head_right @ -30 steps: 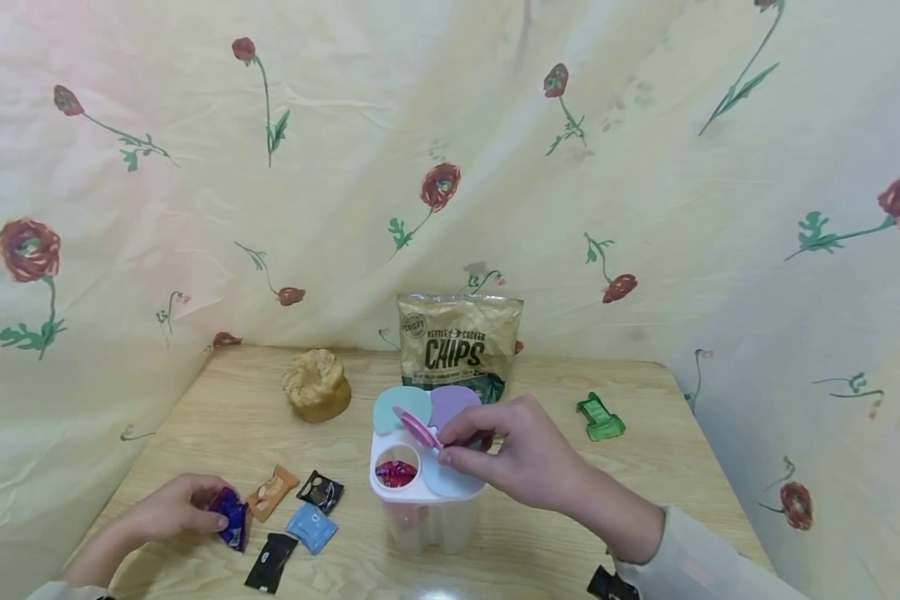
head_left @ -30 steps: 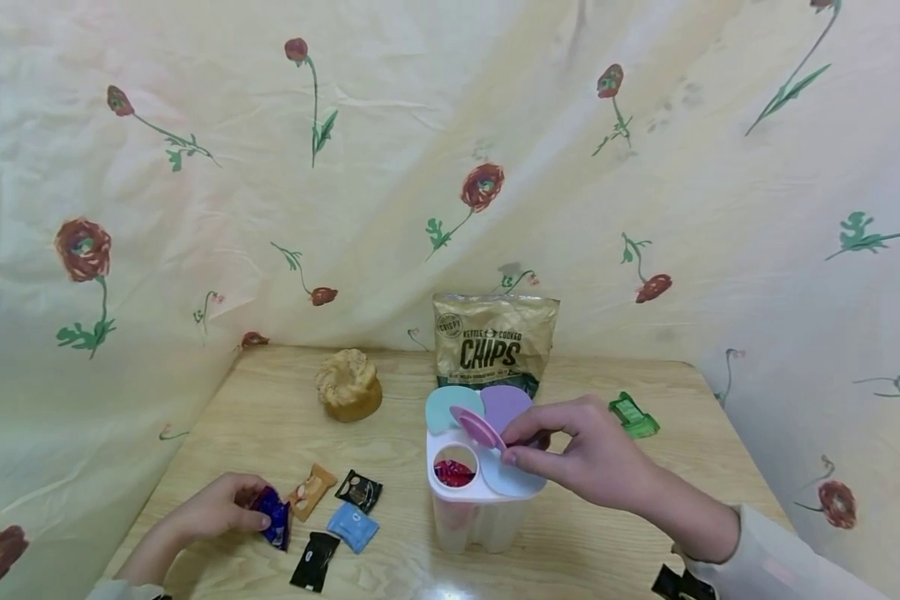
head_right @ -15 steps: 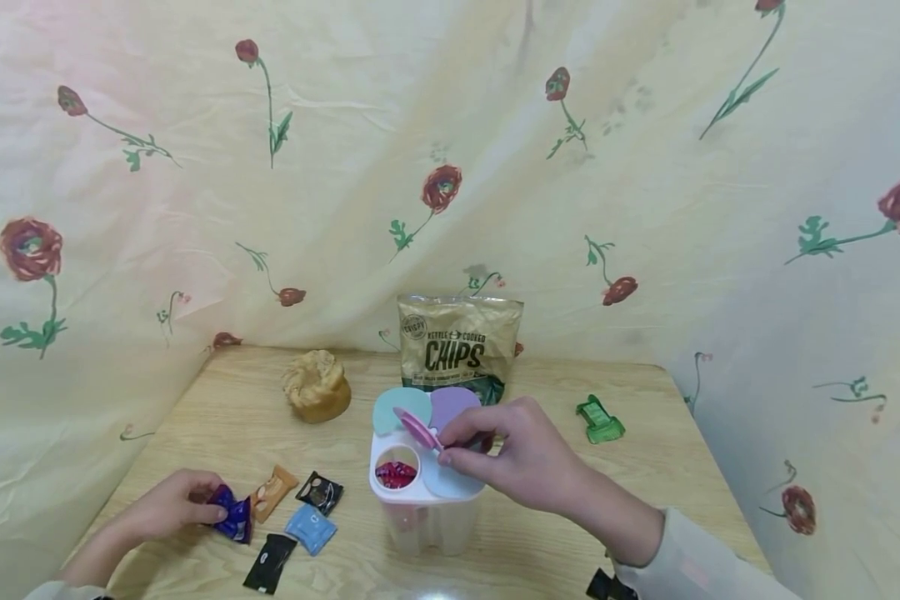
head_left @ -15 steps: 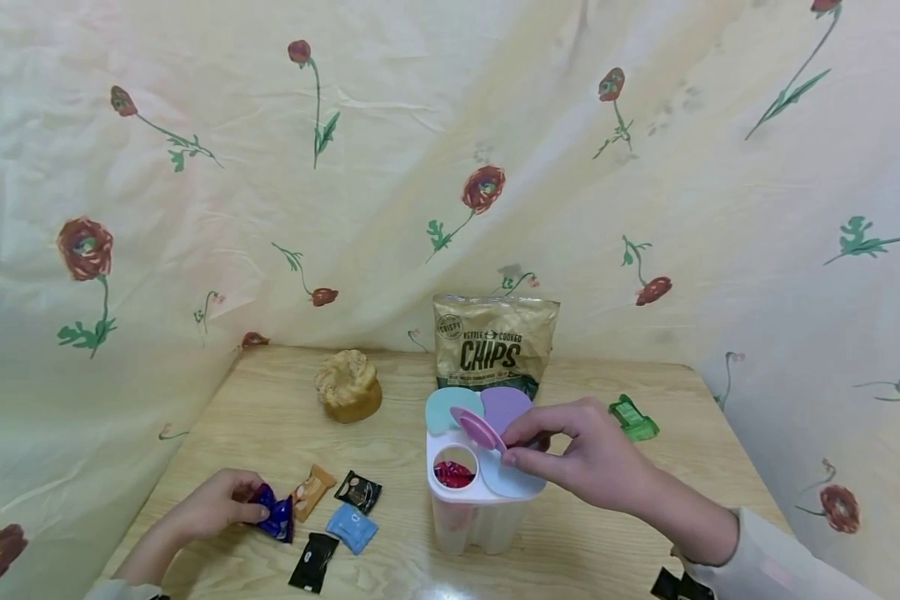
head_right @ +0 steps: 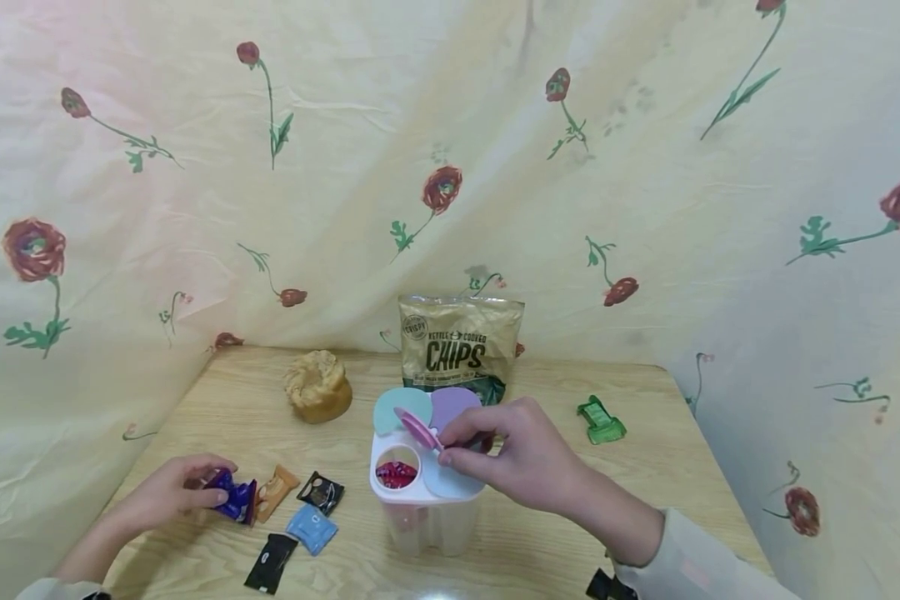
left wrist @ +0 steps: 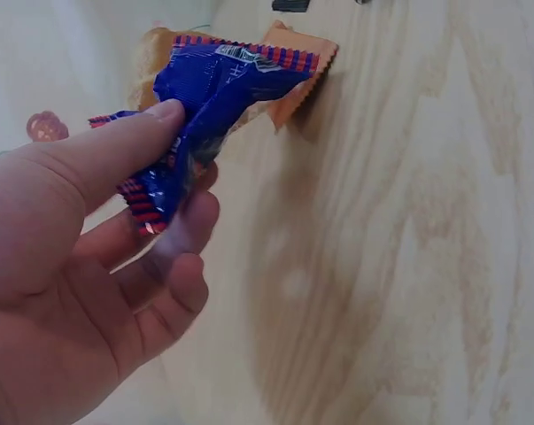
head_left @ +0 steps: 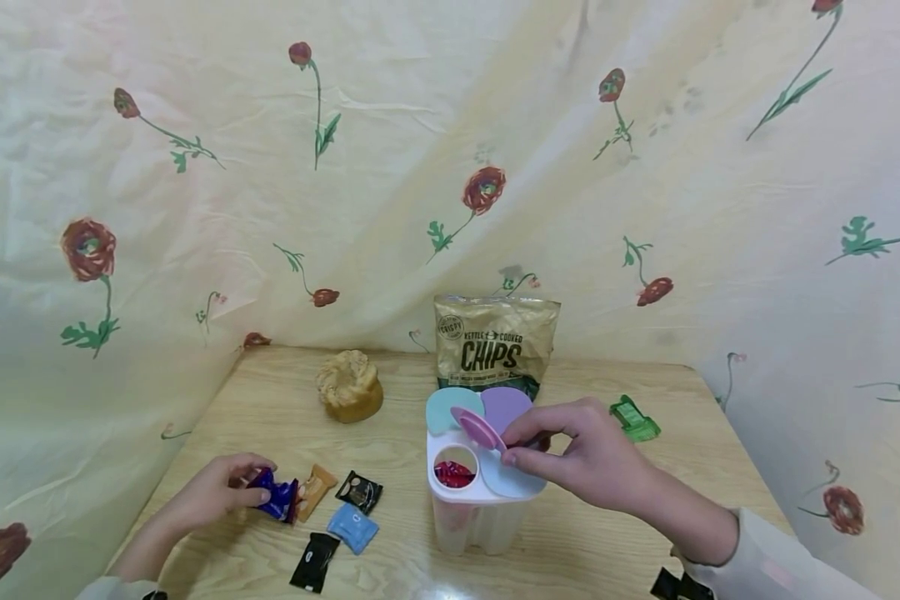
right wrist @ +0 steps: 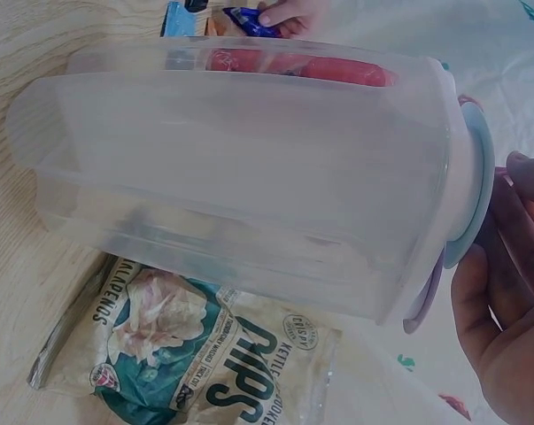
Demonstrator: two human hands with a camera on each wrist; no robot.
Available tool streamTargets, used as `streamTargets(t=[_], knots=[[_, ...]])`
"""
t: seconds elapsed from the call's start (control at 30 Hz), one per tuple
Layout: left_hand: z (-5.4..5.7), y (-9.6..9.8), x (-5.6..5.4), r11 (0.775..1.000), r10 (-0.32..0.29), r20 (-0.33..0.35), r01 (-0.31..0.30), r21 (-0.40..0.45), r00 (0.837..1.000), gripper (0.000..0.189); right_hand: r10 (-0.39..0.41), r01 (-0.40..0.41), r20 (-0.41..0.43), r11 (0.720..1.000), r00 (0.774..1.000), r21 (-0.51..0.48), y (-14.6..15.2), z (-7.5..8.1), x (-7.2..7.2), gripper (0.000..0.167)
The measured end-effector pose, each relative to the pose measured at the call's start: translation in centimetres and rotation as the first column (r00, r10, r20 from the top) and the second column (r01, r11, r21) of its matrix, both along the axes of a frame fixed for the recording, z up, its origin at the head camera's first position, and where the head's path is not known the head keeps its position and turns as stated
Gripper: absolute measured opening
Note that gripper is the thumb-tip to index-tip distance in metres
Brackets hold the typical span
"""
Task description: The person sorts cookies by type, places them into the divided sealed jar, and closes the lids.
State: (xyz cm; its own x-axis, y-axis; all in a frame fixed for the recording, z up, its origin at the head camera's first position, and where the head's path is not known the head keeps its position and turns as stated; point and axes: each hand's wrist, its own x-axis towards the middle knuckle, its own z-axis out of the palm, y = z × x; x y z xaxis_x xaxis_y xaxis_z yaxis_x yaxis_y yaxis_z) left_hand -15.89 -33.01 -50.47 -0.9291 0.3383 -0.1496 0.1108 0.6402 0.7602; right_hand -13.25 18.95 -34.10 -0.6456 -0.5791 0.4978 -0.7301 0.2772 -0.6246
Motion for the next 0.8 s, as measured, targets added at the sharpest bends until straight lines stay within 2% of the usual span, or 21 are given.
streamTargets(t=[0.13,0.3,0.53,0.7,0.8], knots=[[0.9,0.6,-0.1,1.0,0.021,-0.027,-0.021,-0.002,0.999,0.041,0.001,-0.001,-0.002,1.0,1.0,-0.003,0.0,-0.1,0.0,0.016],[2.0,1.6,-0.1,0.997,0.064,-0.03,-0.062,0.048,0.998,0.041,0.002,-0.002,0.002,1.0,1.0,-0.006,0.1,-0.2,0.0,0.016],[3.8,3.5,0.1,0.987,0.139,-0.123,-0.127,0.098,0.983,0.029,-0.002,0.002,0.006,1.0,1.0,-0.005,0.0,-0.2,0.0,0.015],[5.6,5.3,0.6,0.979,0.184,-0.165,-0.167,0.113,0.969,0.03,-0.002,0.002,0.02,1.0,1.0,-0.006,0.0,-0.2,0.0,0.015],[6.9,6.6,0.9,0.976,0.182,-0.157,-0.159,0.148,0.971,0.034,0.003,-0.003,0.021,1.0,1.0,-0.012,0.0,-0.3,-0.1,0.015]])
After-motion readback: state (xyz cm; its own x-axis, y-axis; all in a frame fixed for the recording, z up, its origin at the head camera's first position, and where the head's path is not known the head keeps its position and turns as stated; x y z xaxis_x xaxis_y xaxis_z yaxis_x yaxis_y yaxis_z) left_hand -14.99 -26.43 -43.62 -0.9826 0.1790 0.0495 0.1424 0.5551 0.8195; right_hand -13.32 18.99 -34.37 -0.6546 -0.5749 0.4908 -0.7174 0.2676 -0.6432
